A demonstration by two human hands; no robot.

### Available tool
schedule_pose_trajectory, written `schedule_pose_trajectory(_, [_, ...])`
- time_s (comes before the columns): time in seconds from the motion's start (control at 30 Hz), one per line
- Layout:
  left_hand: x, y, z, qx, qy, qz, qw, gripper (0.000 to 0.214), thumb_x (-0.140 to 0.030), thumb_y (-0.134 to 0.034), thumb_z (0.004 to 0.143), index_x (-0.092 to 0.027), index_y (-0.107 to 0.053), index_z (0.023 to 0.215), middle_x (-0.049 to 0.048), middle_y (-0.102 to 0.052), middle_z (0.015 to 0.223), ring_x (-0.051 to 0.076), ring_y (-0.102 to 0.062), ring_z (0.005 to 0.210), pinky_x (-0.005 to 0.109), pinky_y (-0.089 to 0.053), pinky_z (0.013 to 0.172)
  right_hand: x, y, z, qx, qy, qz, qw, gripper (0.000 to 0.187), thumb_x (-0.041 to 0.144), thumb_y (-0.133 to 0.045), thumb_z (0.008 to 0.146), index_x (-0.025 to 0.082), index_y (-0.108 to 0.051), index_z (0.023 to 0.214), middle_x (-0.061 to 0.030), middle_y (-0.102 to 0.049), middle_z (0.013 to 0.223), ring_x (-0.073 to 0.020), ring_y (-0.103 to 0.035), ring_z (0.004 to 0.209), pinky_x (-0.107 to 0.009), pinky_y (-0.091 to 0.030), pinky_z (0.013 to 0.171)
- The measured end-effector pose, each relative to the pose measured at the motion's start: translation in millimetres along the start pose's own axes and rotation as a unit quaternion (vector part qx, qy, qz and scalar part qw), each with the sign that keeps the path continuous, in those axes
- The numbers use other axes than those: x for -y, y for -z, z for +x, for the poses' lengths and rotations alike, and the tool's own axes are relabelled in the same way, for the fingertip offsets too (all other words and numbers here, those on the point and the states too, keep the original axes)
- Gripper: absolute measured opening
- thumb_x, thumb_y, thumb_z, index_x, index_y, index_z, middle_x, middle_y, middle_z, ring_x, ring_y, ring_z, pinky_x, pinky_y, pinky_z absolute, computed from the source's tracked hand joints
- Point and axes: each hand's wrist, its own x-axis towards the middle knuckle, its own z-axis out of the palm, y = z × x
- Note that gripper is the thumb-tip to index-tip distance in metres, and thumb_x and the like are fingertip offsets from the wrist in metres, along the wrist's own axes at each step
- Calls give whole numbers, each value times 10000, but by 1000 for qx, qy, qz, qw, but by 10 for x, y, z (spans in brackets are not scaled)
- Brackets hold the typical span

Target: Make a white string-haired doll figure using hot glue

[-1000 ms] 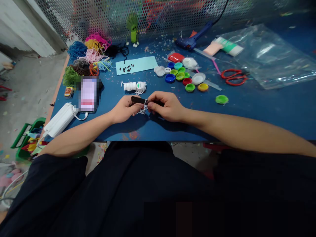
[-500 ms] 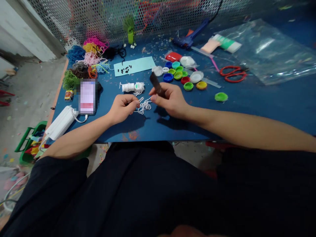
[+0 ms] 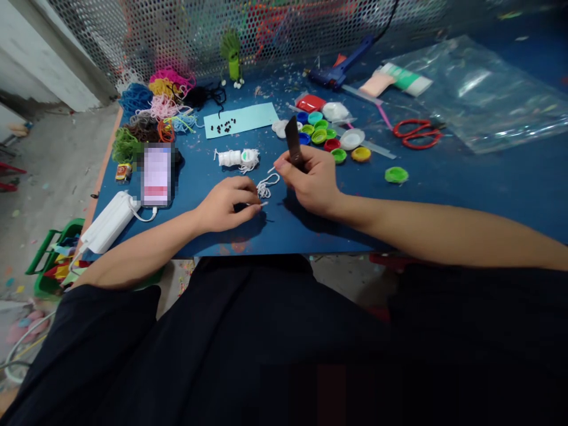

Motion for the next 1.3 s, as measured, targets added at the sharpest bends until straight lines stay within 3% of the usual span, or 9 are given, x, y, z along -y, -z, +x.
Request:
schedule_pose_trajectory(0.1, [-7, 11, -11, -25, -11, 9, 1000, 189, -399, -749, 980, -244, -856, 969, 123, -756, 1228, 256, -712, 1156, 441, -562, 1043, -25, 47, 8, -6, 32, -29, 999, 482, 683, -772, 922, 219, -682, 825, 9, -492, 630, -120, -371, 580, -323, -307, 573])
schedule_pose_trajectory(0.27, [-16, 13, 30, -105, 76, -76, 989, 193, -383, -827, 913, -206, -822, 988, 107, -769, 1173, 240, -722, 1137, 436, -567, 1072, 19, -6, -72, 28, 62, -86, 994, 509, 719, -691, 961, 220, -712, 866, -19, -603, 726, -138, -477, 649, -312, -399, 618])
schedule_pose_trajectory(0.53, [4, -38, 59, -108, 78, -152, 979, 294, -440, -728, 1011, -188, -793, 873, 66, -757, 906, 154, -695, 824, 316, -548, 799, 52, -56, -103, 116, 34, -100, 988, 482, 689, -729, 936, 213, -734, 861, -20, -651, 717, -147, -524, 663, -296, -413, 626])
schedule_pose_trajectory(0.63, [110, 51, 54, -134, 66, -67, 987, 266, -409, -726, 1001, -199, -773, 844, 80, -765, 965, 190, -701, 896, 370, -564, 875, -23, 14, -34, 157, 30, -103, 982, 533, 727, -754, 905, 197, -701, 887, 0, -619, 684, -122, -483, 612, -276, -355, 589])
schedule_pose_trajectory(0.83, [555, 234, 113, -104, 147, 170, 969, 84, -257, -780, 892, -200, -773, 830, 127, -668, 1523, 393, -543, 1461, 646, -360, 1261, -148, 95, 27, 263, 61, -280, 921, 512, 670, -677, 986, 182, -665, 828, -24, -652, 683, -139, -507, 626, -293, -266, 635])
schedule_pose_trajectory(0.93, [716, 264, 148, -66, 171, 173, 968, 75, -253, -767, 892, -193, -797, 857, 152, -672, 1526, 401, -564, 1460, 666, -373, 1248, -125, 50, -37, 259, 122, -338, 896, 397, 562, -698, 995, 186, -675, 867, -55, -692, 790, -172, -540, 713, -312, -292, 677])
schedule_pose_trajectory(1.03, [784, 277, 168, -42, 169, 154, 973, 125, -265, -722, 917, -183, -810, 882, 158, -736, 1400, 354, -658, 1336, 584, -468, 1179, -95, 29, -13, 237, 202, -349, 884, 323, 514, -716, 991, 198, -704, 923, -93, -731, 920, -233, -595, 872, -360, -376, 774])
schedule_pose_trajectory(1.17, [769, 290, 178, -50, 132, 91, 986, 163, -304, -701, 937, -186, -813, 925, 133, -763, 1253, 263, -714, 1098, 431, -540, 1000, -147, 264, 551, 146, 227, -350, 897, 124, 316, -767, 978, 194, -749, 973, -79, -756, 995, -222, -640, 958, -383, -458, 892])
schedule_pose_trajectory(1.3, [704, 278, 184, -105, 125, -40, 986, 268, -421, -692, 985, -187, -773, 882, 75, -763, 974, 165, -655, 861, 321, -488, 812, -306, 894, 1677, 28, 95, -427, 899, 112, 125, -708, 924, 43, -773, 964, -68, -809, 1063, -89, -684, 968, -287, -425, 821])
